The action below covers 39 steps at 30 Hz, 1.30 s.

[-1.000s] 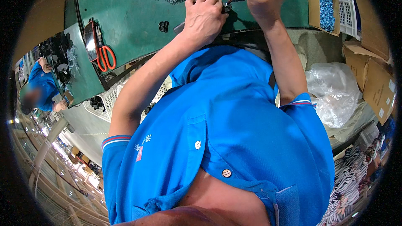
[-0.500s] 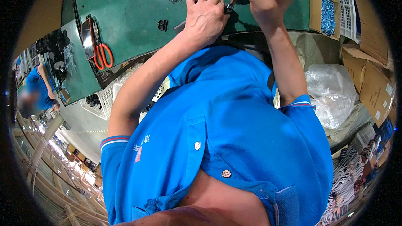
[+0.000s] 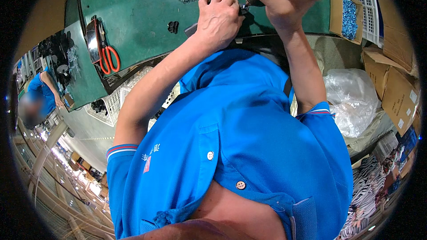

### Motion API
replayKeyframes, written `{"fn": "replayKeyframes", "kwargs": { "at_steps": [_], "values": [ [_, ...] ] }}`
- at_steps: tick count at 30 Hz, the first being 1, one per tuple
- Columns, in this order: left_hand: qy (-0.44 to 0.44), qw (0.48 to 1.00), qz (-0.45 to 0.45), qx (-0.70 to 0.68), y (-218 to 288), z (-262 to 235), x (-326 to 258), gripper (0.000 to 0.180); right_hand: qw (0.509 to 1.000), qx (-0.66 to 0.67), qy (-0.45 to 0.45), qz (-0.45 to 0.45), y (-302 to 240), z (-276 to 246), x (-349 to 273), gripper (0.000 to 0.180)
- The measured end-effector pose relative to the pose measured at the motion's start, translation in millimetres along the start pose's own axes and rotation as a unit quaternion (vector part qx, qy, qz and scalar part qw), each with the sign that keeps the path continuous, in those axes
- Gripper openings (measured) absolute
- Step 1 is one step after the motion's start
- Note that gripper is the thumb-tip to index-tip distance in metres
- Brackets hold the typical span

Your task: The person repeatedly picks up small black plastic parts and metallic spiral springs from a green worktable, inserts the springs into the parts, and uses a handheld power tool to fasten them. The person places the completed assemblies on the table and continues the cycle with new parts.

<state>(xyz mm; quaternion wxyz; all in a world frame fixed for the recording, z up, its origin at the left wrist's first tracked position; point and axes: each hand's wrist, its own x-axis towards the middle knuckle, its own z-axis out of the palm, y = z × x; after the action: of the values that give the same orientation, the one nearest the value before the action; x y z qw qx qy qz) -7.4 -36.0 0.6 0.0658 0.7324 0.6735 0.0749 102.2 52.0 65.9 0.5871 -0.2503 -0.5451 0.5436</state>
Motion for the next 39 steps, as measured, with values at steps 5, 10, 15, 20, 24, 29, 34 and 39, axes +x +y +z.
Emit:
{"fn": "replayKeyframes", "kwargs": {
  "at_steps": [5, 10, 15, 20, 24, 29, 34, 39],
  "values": [
    [0.009, 1.000, 0.000, -0.006, -0.7, 1.6, -0.9, 0.028, 0.998, -0.010, 0.015, 0.053, -12.8, 5.1, -0.9, 0.047],
    [0.003, 1.000, 0.000, -0.004, 0.1, 0.4, 0.4, 0.028, 1.000, 0.015, 0.012, 0.001, 2.4, 2.7, -3.3, 0.048],
    [0.009, 1.000, -0.002, -0.001, -0.2, 1.2, -0.3, 0.027, 0.999, -0.012, 0.000, 0.053, 7.6, 3.3, -11.0, 0.048],
    [0.043, 0.999, 0.008, -0.022, -0.8, 2.6, 0.6, 0.021, 0.974, -0.129, -0.181, -0.031, 7.0, -11.4, -1.2, 0.051],
    [0.080, 0.996, 0.017, -0.022, -0.5, 8.8, -3.0, 0.020, 0.985, 0.025, -0.168, -0.013, 25.7, -12.9, -7.5, 0.043],
    [0.057, 0.997, 0.016, -0.040, 0.1, 5.0, -1.0, 0.020, 0.975, 0.117, -0.168, 0.084, 29.5, -11.8, -4.0, 0.065],
    [0.005, 0.999, -0.009, -0.040, -0.4, -7.6, -2.3, 0.030, 0.943, 0.213, -0.203, 0.153, -10.2, -9.0, 12.7, 0.065],
    [0.093, 0.991, -0.018, -0.099, -6.1, -41.7, -31.8, 0.051, 0.991, -0.033, 0.008, 0.130, -48.5, -65.1, 32.8, 0.043]
  ]
}}
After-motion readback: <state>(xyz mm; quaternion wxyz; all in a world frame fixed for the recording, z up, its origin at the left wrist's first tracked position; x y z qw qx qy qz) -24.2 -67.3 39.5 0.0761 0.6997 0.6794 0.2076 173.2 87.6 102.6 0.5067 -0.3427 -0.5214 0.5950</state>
